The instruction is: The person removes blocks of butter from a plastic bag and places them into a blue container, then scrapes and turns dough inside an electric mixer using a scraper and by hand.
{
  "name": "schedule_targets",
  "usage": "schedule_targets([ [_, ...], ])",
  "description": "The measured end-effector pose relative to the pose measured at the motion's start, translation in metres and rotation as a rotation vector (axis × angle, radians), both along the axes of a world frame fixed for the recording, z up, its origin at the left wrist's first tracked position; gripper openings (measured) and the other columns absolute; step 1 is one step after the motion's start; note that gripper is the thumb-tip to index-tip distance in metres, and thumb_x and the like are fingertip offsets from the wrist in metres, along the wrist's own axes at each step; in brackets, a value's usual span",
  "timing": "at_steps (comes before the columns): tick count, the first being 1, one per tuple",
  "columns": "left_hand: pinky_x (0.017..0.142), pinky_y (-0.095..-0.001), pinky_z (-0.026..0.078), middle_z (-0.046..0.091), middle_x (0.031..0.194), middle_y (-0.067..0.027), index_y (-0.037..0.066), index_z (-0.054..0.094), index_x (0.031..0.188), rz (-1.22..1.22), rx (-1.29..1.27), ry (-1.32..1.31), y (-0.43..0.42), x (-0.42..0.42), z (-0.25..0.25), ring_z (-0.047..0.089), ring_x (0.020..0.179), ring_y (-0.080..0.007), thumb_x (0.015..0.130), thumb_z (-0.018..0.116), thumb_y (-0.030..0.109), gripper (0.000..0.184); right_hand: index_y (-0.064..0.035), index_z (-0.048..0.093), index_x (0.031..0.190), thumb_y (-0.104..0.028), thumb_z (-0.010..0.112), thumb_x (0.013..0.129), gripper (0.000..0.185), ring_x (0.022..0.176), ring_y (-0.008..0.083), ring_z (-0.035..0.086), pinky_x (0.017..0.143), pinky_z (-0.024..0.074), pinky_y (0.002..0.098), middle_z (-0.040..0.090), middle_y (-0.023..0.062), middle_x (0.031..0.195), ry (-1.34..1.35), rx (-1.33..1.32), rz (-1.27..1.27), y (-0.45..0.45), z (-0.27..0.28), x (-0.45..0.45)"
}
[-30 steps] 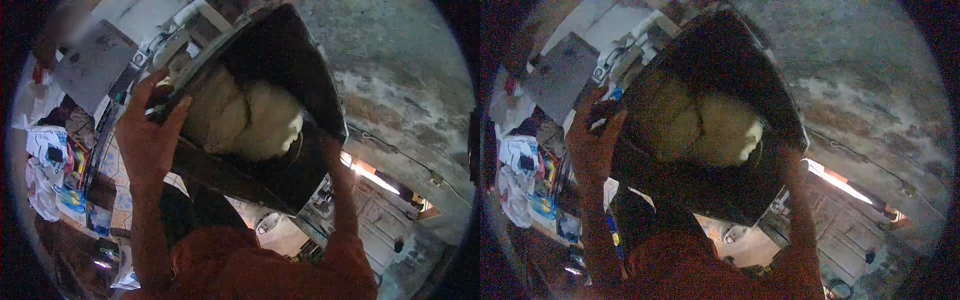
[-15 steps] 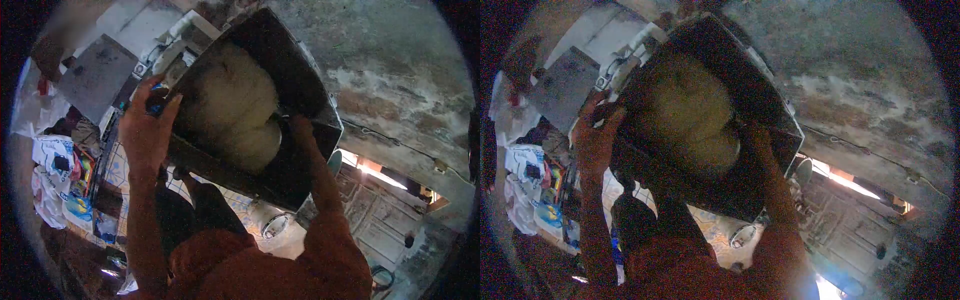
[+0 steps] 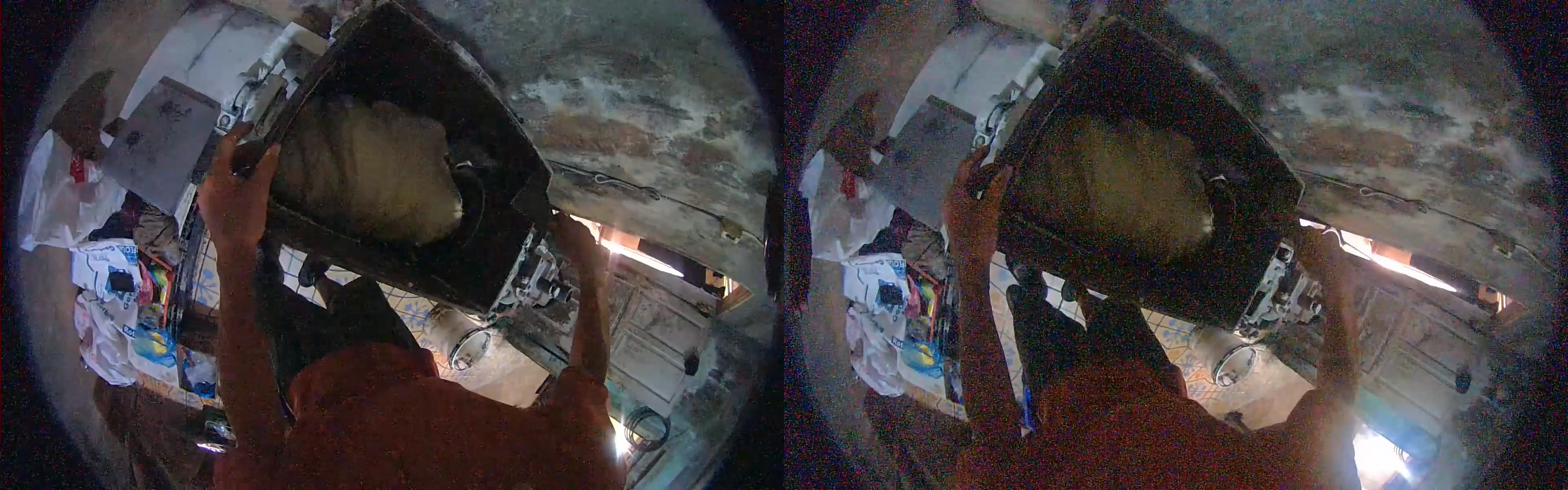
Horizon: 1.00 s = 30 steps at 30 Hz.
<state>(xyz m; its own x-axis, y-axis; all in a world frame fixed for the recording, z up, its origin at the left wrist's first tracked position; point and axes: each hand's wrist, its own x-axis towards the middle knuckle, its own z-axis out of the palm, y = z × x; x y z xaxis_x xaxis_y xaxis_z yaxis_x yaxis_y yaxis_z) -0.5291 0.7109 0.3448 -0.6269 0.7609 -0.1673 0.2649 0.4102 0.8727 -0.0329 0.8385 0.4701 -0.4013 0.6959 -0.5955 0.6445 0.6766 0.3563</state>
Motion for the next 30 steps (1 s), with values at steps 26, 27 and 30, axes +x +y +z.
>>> schedule_targets([
  [26, 0.084, -0.0348, 0.052, 0.069, 0.109, -0.0139, 0.004, 0.063, 0.119, -0.07, 0.025, -0.109, 0.001, -0.005, 0.004, 0.067, 0.097, -0.0237, 0.085, 0.071, 0.012, 0.036, -0.0108, 0.066, 0.111, -0.027, 0.053, 0.09, 0.03, 0.071, 0.0391, 0.068, 0.063, 0.0555, 0.051, 0.068, 0.0165, 0.076, -0.202, -0.052, -0.275, -0.07, -0.016, -0.099],
  [27, 0.084, -0.0348, 0.052, 0.069, 0.109, -0.0141, 0.004, 0.064, 0.119, -0.047, 0.0, -0.134, 0.002, -0.004, 0.006, 0.067, 0.097, -0.0235, 0.085, 0.071, 0.011, 0.036, -0.0108, 0.066, 0.111, -0.027, 0.053, 0.09, 0.03, 0.071, 0.0391, 0.068, 0.063, 0.0555, 0.051, 0.068, 0.0165, 0.076, -0.198, -0.048, -0.274, -0.063, -0.029, -0.092],
  [30, 0.084, -0.0347, 0.052, 0.069, 0.107, -0.0144, 0.004, 0.064, 0.119, -0.045, -0.006, -0.131, 0.004, -0.006, 0.004, 0.067, 0.096, -0.0227, 0.085, 0.072, 0.012, 0.036, -0.0072, 0.069, 0.102, -0.032, 0.056, 0.088, 0.031, 0.079, 0.0373, 0.068, 0.07, 0.0556, 0.051, 0.068, 0.0171, 0.08, -0.318, -0.085, -0.216, -0.015, -0.145, 0.001],
])
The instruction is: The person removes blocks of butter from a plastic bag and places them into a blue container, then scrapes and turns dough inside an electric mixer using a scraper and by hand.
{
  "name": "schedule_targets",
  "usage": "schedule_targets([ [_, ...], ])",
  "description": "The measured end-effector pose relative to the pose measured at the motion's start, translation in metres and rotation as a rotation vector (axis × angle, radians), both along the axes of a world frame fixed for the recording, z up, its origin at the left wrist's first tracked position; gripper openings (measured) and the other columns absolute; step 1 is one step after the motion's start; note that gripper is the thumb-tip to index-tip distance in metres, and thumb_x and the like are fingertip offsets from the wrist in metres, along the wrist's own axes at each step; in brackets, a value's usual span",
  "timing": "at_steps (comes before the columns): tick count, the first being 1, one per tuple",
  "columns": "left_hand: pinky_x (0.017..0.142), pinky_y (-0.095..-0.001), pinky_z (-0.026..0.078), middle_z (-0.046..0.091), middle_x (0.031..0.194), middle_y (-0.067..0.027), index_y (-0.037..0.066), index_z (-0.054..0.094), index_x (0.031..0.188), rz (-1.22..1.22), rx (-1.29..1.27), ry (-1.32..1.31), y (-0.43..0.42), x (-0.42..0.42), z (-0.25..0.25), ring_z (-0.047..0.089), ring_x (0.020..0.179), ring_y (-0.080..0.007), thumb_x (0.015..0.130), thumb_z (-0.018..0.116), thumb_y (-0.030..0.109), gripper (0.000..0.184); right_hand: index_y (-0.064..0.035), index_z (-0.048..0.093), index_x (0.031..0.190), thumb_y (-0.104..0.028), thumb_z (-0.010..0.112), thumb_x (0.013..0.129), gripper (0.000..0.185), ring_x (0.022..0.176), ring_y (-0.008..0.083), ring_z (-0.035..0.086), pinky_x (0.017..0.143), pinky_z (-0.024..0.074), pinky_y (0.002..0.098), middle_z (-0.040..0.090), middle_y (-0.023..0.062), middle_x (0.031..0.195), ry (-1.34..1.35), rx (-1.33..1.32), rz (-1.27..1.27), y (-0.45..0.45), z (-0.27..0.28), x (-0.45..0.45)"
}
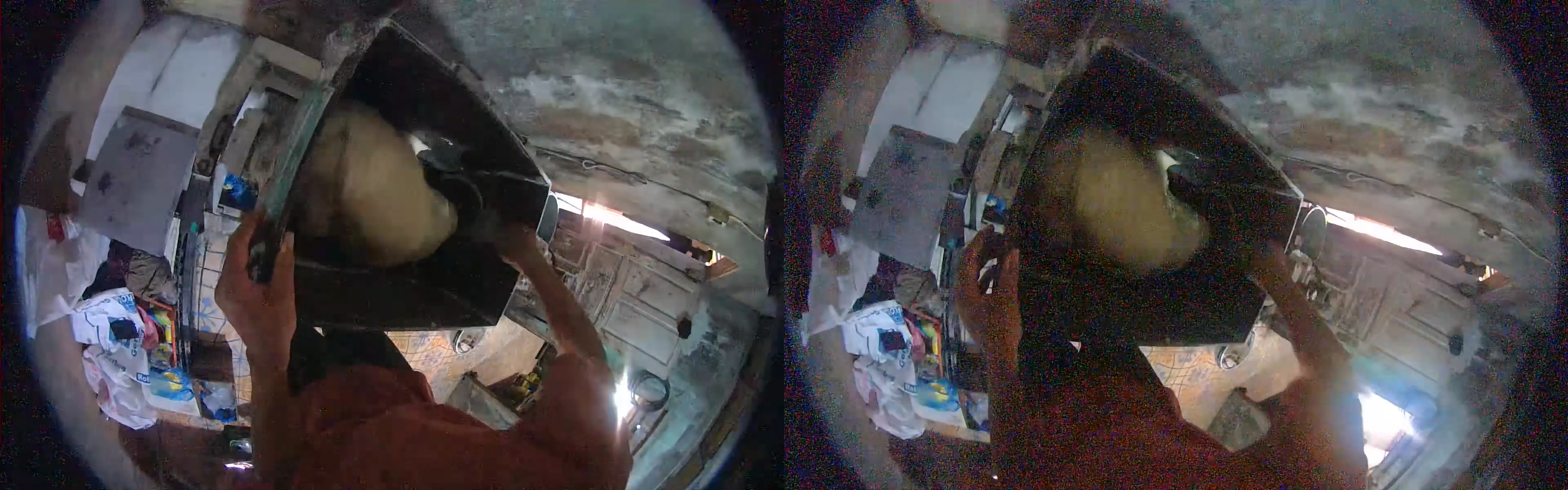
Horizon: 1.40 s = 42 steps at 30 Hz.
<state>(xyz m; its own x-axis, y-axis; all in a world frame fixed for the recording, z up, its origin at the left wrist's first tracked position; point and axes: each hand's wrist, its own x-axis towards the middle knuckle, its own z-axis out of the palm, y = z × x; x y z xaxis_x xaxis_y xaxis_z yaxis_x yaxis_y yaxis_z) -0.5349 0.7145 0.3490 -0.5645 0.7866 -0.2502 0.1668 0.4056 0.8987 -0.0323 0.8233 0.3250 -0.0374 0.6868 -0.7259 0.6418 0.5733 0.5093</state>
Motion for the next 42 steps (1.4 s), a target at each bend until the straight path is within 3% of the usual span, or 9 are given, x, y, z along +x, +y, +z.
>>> schedule_targets([
  [1, 0.084, -0.0347, 0.052, 0.069, 0.107, -0.0144, 0.004, 0.064, 0.119, 0.003, -0.001, -0.002, -0.002, 0.001, -0.001, 0.067, 0.096, -0.0227, 0.085, 0.072, 0.012, 0.036, -0.0058, 0.07, 0.1, -0.034, 0.058, 0.087, 0.033, 0.083, 0.0373, 0.068, 0.072, 0.0556, 0.0505, 0.069, 0.0183, 0.083, 0.118, 0.131, 0.255, 0.008, -0.057, 0.066],
  [3, 0.084, -0.0347, 0.052, 0.069, 0.106, -0.0141, 0.005, 0.064, 0.119, 0.014, -0.013, -0.016, -0.003, -0.001, -0.003, 0.067, 0.096, -0.0235, 0.084, 0.073, 0.012, 0.037, -0.0035, 0.07, 0.094, -0.04, 0.064, 0.081, 0.039, 0.089, 0.0381, 0.067, 0.075, 0.0551, 0.0484, 0.069, 0.0219, 0.095, 0.243, 0.357, -0.26, 0.046, -0.092, 0.011],
  [11, 0.084, -0.0352, 0.052, 0.07, 0.106, -0.0128, 0.005, 0.063, 0.121, 0.011, 0.053, -0.002, -0.003, 0.001, -0.006, 0.067, 0.096, -0.0228, 0.084, 0.074, 0.013, 0.039, -0.0142, 0.059, 0.126, -0.026, 0.064, 0.086, 0.042, 0.086, 0.0343, 0.066, 0.072, 0.0525, 0.0492, 0.069, 0.0153, 0.106, 0.421, 0.027, -0.049, 0.025, 0.172, -0.063],
  [13, 0.084, -0.0351, 0.052, 0.07, 0.106, -0.0126, 0.005, 0.063, 0.12, 0.001, 0.068, 0.016, -0.003, 0.003, -0.009, 0.067, 0.096, -0.0223, 0.084, 0.074, 0.013, 0.039, -0.0185, 0.057, 0.131, -0.027, 0.064, 0.087, 0.045, 0.087, 0.0312, 0.067, 0.081, 0.0519, 0.0458, 0.069, 0.0145, 0.103, -0.151, 0.135, 0.806, 0.0, 0.203, -0.071],
  [14, 0.085, -0.035, 0.052, 0.07, 0.106, -0.0123, 0.004, 0.063, 0.12, 0.004, 0.081, 0.042, -0.003, 0.003, -0.009, 0.067, 0.096, -0.0219, 0.085, 0.073, 0.012, 0.038, -0.0185, 0.057, 0.131, -0.027, 0.064, 0.087, 0.045, 0.087, 0.0312, 0.067, 0.081, 0.0519, 0.0458, 0.069, 0.0145, 0.103, -0.154, 0.14, 0.798, -0.003, 0.211, -0.085],
  [16, 0.085, -0.035, 0.052, 0.069, 0.107, -0.0122, 0.004, 0.063, 0.121, -0.022, 0.061, 0.02, -0.003, 0.002, -0.006, 0.067, 0.095, -0.0215, 0.085, 0.072, 0.011, 0.037, -0.0201, 0.055, 0.135, -0.027, 0.061, 0.089, 0.047, 0.088, 0.0317, 0.067, 0.087, 0.0497, 0.0465, 0.069, 0.0161, 0.098, 0.246, 0.085, -0.471, -0.01, 0.216, -0.115],
  [24, 0.085, -0.0355, 0.052, 0.069, 0.107, -0.0138, 0.005, 0.064, 0.119, -0.034, 0.054, 0.119, -0.003, 0.0, -0.009, 0.067, 0.097, -0.0221, 0.085, 0.072, 0.015, 0.036, -0.0203, 0.043, 0.142, -0.033, 0.061, 0.09, 0.056, 0.075, 0.035, 0.069, 0.059, 0.051, 0.0483, 0.067, 0.0201, 0.077, 0.141, 0.108, -0.303, -0.044, 0.196, -0.086],
  [36, 0.084, -0.0331, 0.048, 0.069, 0.103, -0.0108, 0.001, 0.066, 0.114, -0.04, 0.154, 0.157, 0.001, 0.003, -0.003, 0.062, 0.092, -0.0173, 0.092, 0.068, 0.029, 0.036, -0.0075, 0.054, 0.117, -0.03, 0.054, 0.095, 0.031, 0.071, 0.0414, 0.066, 0.064, 0.054, 0.0523, 0.067, 0.021, 0.077, 0.775, 0.261, -0.463, -0.076, 0.151, -0.104],
  [42, 0.083, -0.0335, 0.047, 0.068, 0.1, -0.0119, -0.003, 0.066, 0.11, -0.093, 0.103, 0.318, 0.002, 0.001, -0.007, 0.06, 0.091, -0.0184, 0.097, 0.06, 0.033, 0.039, -0.0085, 0.051, 0.129, -0.023, 0.059, 0.092, 0.04, 0.087, 0.0391, 0.068, 0.076, 0.0539, 0.0462, 0.069, 0.0199, 0.094, 1.019, 0.126, -0.633, -0.101, 0.114, -0.16],
])
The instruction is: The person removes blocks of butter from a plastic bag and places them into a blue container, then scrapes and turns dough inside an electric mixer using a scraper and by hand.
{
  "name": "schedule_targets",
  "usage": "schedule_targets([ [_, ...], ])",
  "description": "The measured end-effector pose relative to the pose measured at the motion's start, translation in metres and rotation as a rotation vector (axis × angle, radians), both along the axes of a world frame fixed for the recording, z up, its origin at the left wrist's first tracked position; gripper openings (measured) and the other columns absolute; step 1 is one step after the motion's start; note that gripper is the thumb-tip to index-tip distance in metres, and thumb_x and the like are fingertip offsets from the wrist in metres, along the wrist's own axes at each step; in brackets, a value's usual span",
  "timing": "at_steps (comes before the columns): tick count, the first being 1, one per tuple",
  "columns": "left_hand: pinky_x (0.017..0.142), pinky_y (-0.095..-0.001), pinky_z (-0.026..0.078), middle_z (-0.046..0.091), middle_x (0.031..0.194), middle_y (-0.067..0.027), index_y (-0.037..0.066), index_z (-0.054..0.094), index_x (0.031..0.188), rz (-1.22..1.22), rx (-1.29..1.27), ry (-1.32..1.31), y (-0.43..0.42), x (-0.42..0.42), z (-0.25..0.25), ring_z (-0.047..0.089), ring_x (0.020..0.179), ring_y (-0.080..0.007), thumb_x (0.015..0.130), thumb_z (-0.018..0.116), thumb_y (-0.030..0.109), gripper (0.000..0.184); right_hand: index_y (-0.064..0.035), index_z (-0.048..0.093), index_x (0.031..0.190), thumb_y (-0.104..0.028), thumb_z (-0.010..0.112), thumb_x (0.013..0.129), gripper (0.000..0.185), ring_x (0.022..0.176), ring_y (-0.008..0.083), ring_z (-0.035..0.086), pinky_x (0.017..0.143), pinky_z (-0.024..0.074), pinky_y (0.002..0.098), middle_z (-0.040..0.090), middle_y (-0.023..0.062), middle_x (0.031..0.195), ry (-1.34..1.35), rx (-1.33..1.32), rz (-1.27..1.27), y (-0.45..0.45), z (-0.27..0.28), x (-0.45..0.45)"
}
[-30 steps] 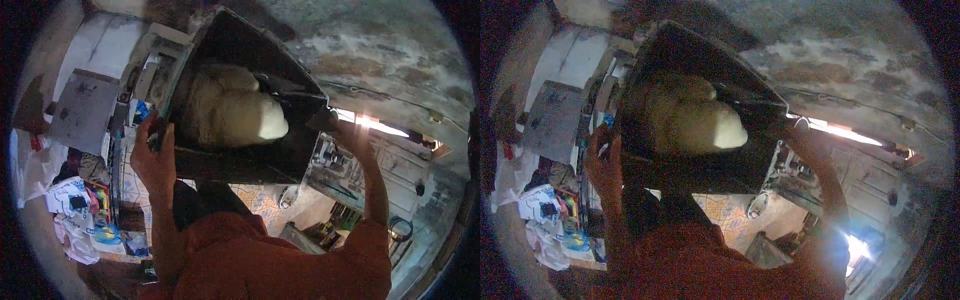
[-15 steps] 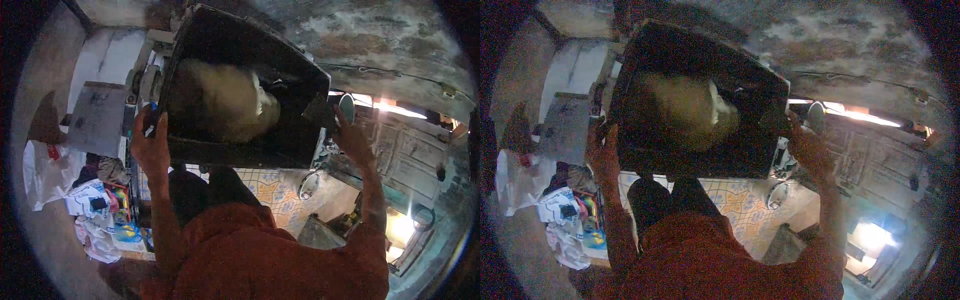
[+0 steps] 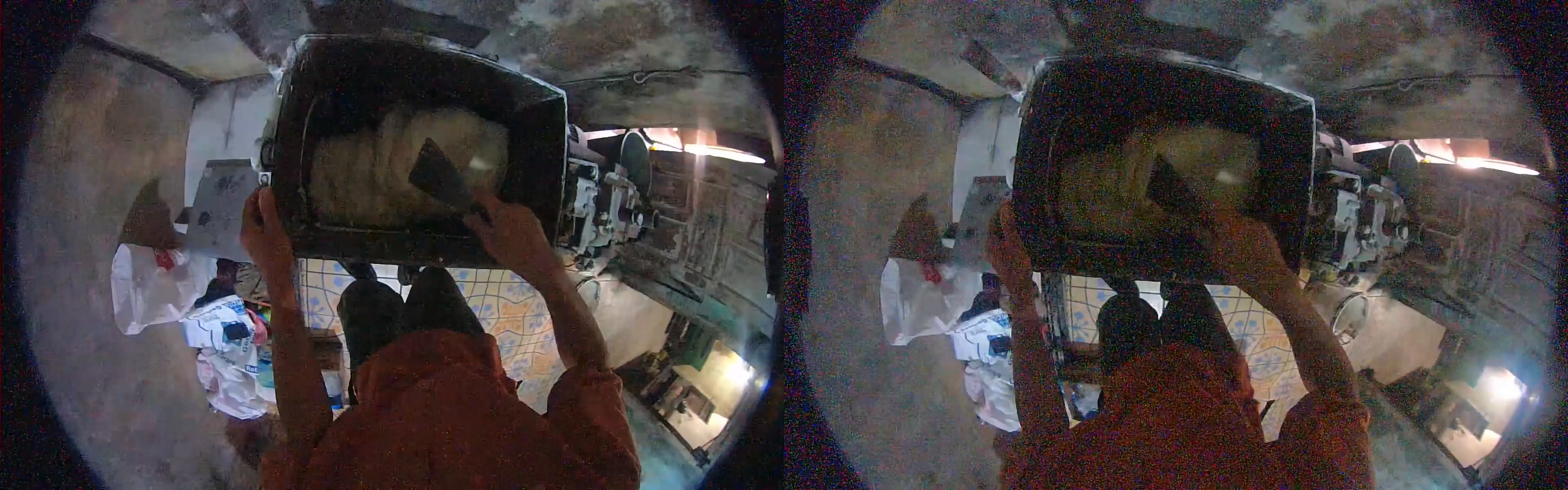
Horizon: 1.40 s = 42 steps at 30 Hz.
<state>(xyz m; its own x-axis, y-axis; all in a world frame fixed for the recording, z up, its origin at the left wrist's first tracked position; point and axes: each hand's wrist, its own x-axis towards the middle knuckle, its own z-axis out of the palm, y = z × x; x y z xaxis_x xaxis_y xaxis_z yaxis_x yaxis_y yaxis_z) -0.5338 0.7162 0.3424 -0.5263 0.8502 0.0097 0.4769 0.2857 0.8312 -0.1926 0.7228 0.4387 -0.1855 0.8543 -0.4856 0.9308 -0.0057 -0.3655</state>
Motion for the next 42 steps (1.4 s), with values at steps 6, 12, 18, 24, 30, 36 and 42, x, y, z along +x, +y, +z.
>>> schedule_targets([
  [6, 0.082, -0.0341, 0.047, 0.069, 0.097, -0.0132, -0.003, 0.066, 0.109, 0.034, 0.021, 0.003, 0.0, 0.0, -0.002, 0.061, 0.089, -0.0197, 0.098, 0.058, 0.03, 0.036, -0.003, 0.049, 0.129, -0.025, 0.06, 0.093, 0.044, 0.082, 0.0392, 0.069, 0.074, 0.0539, 0.0462, 0.068, 0.0236, 0.089, 0.133, 0.037, -0.048, -0.011, -0.011, -0.004],
  [12, 0.082, -0.0346, 0.048, 0.069, 0.1, -0.0146, -0.003, 0.066, 0.11, 0.012, 0.001, 0.035, 0.002, 0.003, 0.004, 0.062, 0.091, -0.022, 0.097, 0.059, 0.029, 0.034, -0.0016, 0.049, 0.127, -0.028, 0.062, 0.091, 0.046, 0.076, 0.0354, 0.07, 0.071, 0.0545, 0.0442, 0.069, 0.0215, 0.087, 0.216, -0.018, -0.063, -0.005, -0.011, 0.004],
  [18, 0.082, -0.0361, 0.048, 0.069, 0.097, -0.0161, -0.003, 0.066, 0.109, 0.057, 0.012, 0.008, 0.001, 0.0, 0.001, 0.064, 0.088, -0.0254, 0.098, 0.057, 0.03, 0.036, 0.0003, 0.057, 0.114, -0.035, 0.057, 0.093, 0.042, 0.079, 0.0351, 0.07, 0.074, 0.0548, 0.0437, 0.069, 0.0222, 0.086, 0.093, -0.172, 0.083, 0.04, 0.015, -0.051],
  [24, 0.08, -0.0357, 0.049, 0.07, 0.095, -0.0166, -0.002, 0.067, 0.107, 0.068, -0.019, 0.059, -0.002, -0.001, 0.0, 0.064, 0.085, -0.023, 0.098, 0.057, 0.032, 0.037, 0.0015, 0.06, 0.112, -0.04, 0.055, 0.091, 0.046, 0.087, 0.0403, 0.067, 0.082, 0.0527, 0.049, 0.068, 0.0252, 0.092, 0.117, -0.169, 0.36, 0.082, -0.009, -0.15],
  [30, 0.074, -0.0355, 0.05, 0.07, 0.09, -0.0139, -0.001, 0.067, 0.107, 0.094, -0.062, 0.003, 0.0, 0.004, 0.01, 0.065, 0.081, -0.0214, 0.099, 0.055, 0.033, 0.037, -0.0004, 0.065, 0.108, -0.038, 0.058, 0.087, 0.043, 0.092, 0.0419, 0.066, 0.084, 0.0517, 0.0491, 0.067, 0.0253, 0.098, -0.014, -0.039, 0.521, 0.112, 0.012, -0.151],
  [36, 0.073, -0.0345, 0.048, 0.067, 0.086, -0.0125, -0.002, 0.066, 0.105, 0.029, 0.082, 0.066, -0.002, -0.002, -0.005, 0.059, 0.076, -0.0194, 0.1, 0.052, 0.032, 0.037, 0.0003, 0.068, 0.1, -0.037, 0.061, 0.084, 0.042, 0.091, 0.0409, 0.066, 0.083, 0.0521, 0.049, 0.068, 0.0252, 0.094, -0.046, 0.004, 0.489, 0.127, 0.036, -0.133],
  [42, 0.076, -0.0332, 0.046, 0.065, 0.089, -0.0128, -0.003, 0.064, 0.106, 0.096, 0.014, 0.008, 0.002, 0.006, 0.005, 0.057, 0.078, -0.0203, 0.102, 0.049, 0.03, 0.037, 0.0027, 0.071, 0.084, -0.029, 0.062, 0.08, 0.033, 0.08, 0.0387, 0.069, 0.075, 0.0546, 0.0492, 0.069, 0.023, 0.081, 0.103, -0.123, 0.569, 0.117, 0.001, -0.18],
])
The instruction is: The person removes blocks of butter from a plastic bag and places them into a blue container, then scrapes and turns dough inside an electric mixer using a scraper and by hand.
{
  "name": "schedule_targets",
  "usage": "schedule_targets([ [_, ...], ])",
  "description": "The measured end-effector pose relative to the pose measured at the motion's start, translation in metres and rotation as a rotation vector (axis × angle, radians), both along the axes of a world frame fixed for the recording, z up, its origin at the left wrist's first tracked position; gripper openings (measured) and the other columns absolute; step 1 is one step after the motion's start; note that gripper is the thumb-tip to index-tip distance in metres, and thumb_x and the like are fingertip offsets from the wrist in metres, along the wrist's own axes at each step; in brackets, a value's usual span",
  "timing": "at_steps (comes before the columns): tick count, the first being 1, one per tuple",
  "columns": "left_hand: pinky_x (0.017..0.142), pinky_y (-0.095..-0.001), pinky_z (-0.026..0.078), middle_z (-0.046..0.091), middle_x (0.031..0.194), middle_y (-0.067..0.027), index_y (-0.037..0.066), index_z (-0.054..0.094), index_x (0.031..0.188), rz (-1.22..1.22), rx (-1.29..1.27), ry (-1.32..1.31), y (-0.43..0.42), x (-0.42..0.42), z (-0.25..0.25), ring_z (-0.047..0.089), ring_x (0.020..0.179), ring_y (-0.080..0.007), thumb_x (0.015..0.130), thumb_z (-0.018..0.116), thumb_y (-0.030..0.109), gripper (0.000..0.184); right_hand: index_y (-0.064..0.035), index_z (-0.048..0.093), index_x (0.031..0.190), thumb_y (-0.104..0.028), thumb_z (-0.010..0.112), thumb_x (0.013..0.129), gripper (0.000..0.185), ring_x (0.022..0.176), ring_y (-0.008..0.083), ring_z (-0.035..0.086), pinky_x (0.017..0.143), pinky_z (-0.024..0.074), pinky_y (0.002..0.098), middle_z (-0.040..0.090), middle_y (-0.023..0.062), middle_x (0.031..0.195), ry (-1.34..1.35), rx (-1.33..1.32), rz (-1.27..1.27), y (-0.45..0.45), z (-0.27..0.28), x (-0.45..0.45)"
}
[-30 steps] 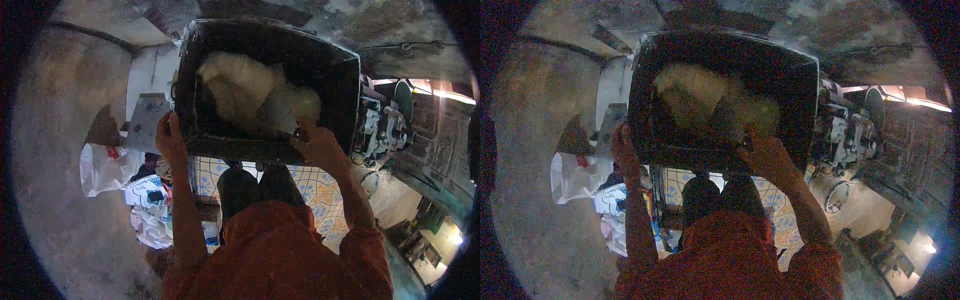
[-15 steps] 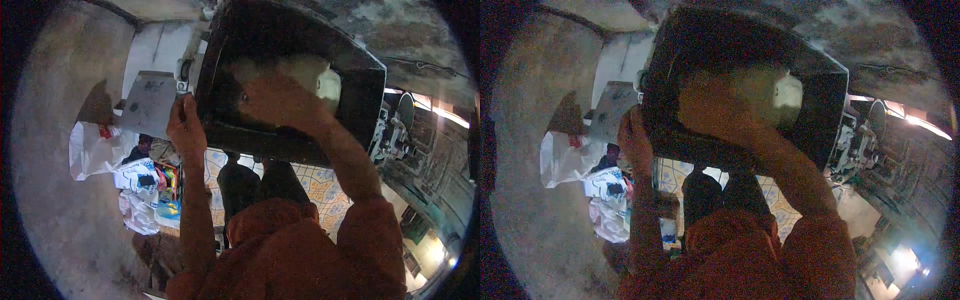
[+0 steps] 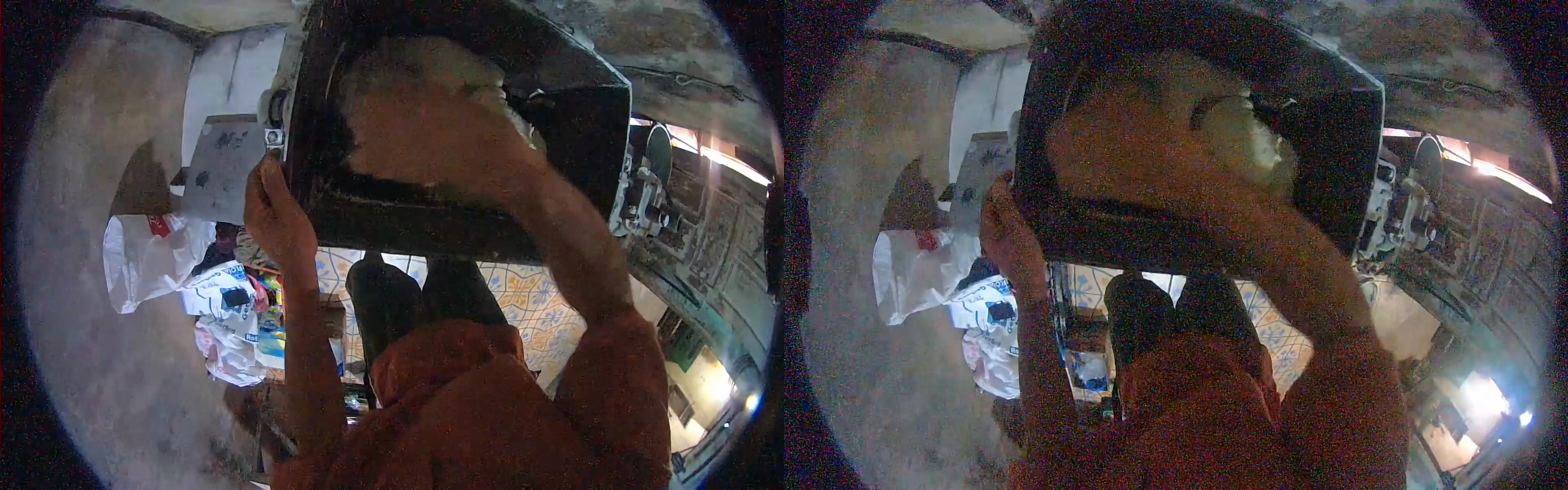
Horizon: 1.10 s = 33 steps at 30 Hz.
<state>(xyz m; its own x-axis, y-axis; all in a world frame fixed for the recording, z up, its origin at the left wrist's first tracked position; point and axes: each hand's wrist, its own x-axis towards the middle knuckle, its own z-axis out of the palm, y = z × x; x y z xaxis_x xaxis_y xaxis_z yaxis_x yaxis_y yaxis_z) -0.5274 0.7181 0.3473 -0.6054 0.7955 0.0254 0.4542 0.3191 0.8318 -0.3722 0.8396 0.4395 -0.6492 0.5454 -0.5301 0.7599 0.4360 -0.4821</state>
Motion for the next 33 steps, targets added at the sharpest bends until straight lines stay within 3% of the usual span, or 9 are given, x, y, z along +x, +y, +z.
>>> schedule_targets([
  [7, 0.077, -0.0354, 0.048, 0.067, 0.092, -0.0146, -0.002, 0.064, 0.111, -0.084, 0.077, 0.073, -0.003, -0.006, -0.008, 0.06, 0.08, -0.023, 0.102, 0.047, 0.029, 0.036, 0.0021, 0.071, 0.083, -0.023, 0.061, 0.08, 0.027, 0.076, 0.0371, 0.069, 0.075, 0.0547, 0.05, 0.068, 0.0218, 0.076, 0.155, 0.284, -0.025, -0.064, -0.167, -0.025],
  [11, 0.077, -0.0365, 0.049, 0.068, 0.096, -0.0161, 0.0, 0.064, 0.113, -0.066, 0.064, 0.036, -0.005, -0.008, -0.009, 0.063, 0.084, -0.0259, 0.101, 0.049, 0.03, 0.036, 0.0013, 0.069, 0.091, -0.025, 0.063, 0.083, 0.028, 0.086, 0.0349, 0.069, 0.074, 0.0538, 0.0498, 0.069, 0.0224, 0.089, -0.375, 0.402, 0.273, -0.02, -0.06, 0.089],
  [12, 0.077, -0.0365, 0.049, 0.068, 0.096, -0.0161, 0.0, 0.064, 0.113, -0.064, 0.068, 0.026, -0.004, -0.007, -0.01, 0.063, 0.084, -0.0259, 0.101, 0.049, 0.03, 0.036, -0.0006, 0.069, 0.09, -0.027, 0.064, 0.083, 0.028, 0.084, 0.0358, 0.068, 0.074, 0.054, 0.0487, 0.068, 0.0229, 0.087, -0.48, 0.315, 0.173, -0.012, 0.015, 0.104],
  [17, 0.076, -0.0356, 0.049, 0.069, 0.097, -0.0143, 0.0, 0.065, 0.112, -0.028, 0.042, 0.022, -0.007, -0.008, -0.012, 0.063, 0.085, -0.0226, 0.101, 0.05, 0.031, 0.037, -0.0075, 0.065, 0.107, -0.028, 0.064, 0.086, 0.029, 0.082, 0.0346, 0.067, 0.074, 0.0546, 0.0444, 0.068, 0.02, 0.091, -0.651, 0.368, -0.022, -0.011, 0.122, 0.16],
  [18, 0.076, -0.0356, 0.049, 0.069, 0.097, -0.0143, 0.0, 0.065, 0.112, -0.029, 0.044, 0.025, -0.007, -0.007, -0.009, 0.063, 0.085, -0.0226, 0.101, 0.05, 0.031, 0.037, -0.0079, 0.064, 0.109, -0.027, 0.063, 0.087, 0.029, 0.084, 0.0352, 0.067, 0.075, 0.0535, 0.0449, 0.068, 0.0198, 0.092, -0.831, 0.14, -0.444, -0.012, 0.148, 0.107],
  [19, 0.075, -0.0347, 0.048, 0.068, 0.095, -0.0135, -0.001, 0.065, 0.112, -0.023, 0.028, -0.013, -0.007, -0.005, -0.005, 0.062, 0.084, -0.0212, 0.101, 0.05, 0.032, 0.037, -0.0079, 0.064, 0.109, -0.027, 0.063, 0.087, 0.029, 0.084, 0.0352, 0.067, 0.075, 0.0535, 0.0449, 0.068, 0.0198, 0.092, -0.829, 0.137, -0.448, -0.024, 0.153, 0.099],
  [20, 0.074, -0.0338, 0.048, 0.068, 0.094, -0.0127, -0.001, 0.065, 0.112, -0.019, 0.012, -0.049, -0.006, -0.004, -0.003, 0.061, 0.083, -0.0198, 0.101, 0.05, 0.032, 0.038, -0.0082, 0.063, 0.111, -0.026, 0.062, 0.088, 0.029, 0.086, 0.0358, 0.067, 0.076, 0.0525, 0.0454, 0.068, 0.0196, 0.093, -0.98, -0.117, -0.875, -0.037, 0.157, 0.098],
  [22, 0.073, -0.033, 0.047, 0.067, 0.093, -0.0118, -0.001, 0.065, 0.112, -0.027, 0.051, -0.005, -0.004, -0.005, -0.006, 0.06, 0.081, -0.0185, 0.101, 0.05, 0.032, 0.038, -0.0101, 0.062, 0.115, -0.024, 0.062, 0.089, 0.029, 0.087, 0.0359, 0.067, 0.077, 0.0516, 0.0458, 0.069, 0.0183, 0.091, -0.23, 0.394, -0.293, -0.075, 0.121, 0.171],
  [33, 0.073, -0.0332, 0.046, 0.066, 0.089, -0.0117, -0.003, 0.064, 0.109, -0.029, 0.092, 0.034, -0.004, -0.006, -0.009, 0.057, 0.078, -0.0179, 0.101, 0.05, 0.029, 0.036, -0.0091, 0.062, 0.114, -0.028, 0.062, 0.089, 0.032, 0.085, 0.0379, 0.067, 0.077, 0.0515, 0.0453, 0.069, 0.0186, 0.092, -0.296, 0.099, -0.205, -0.059, 0.073, 0.166],
])
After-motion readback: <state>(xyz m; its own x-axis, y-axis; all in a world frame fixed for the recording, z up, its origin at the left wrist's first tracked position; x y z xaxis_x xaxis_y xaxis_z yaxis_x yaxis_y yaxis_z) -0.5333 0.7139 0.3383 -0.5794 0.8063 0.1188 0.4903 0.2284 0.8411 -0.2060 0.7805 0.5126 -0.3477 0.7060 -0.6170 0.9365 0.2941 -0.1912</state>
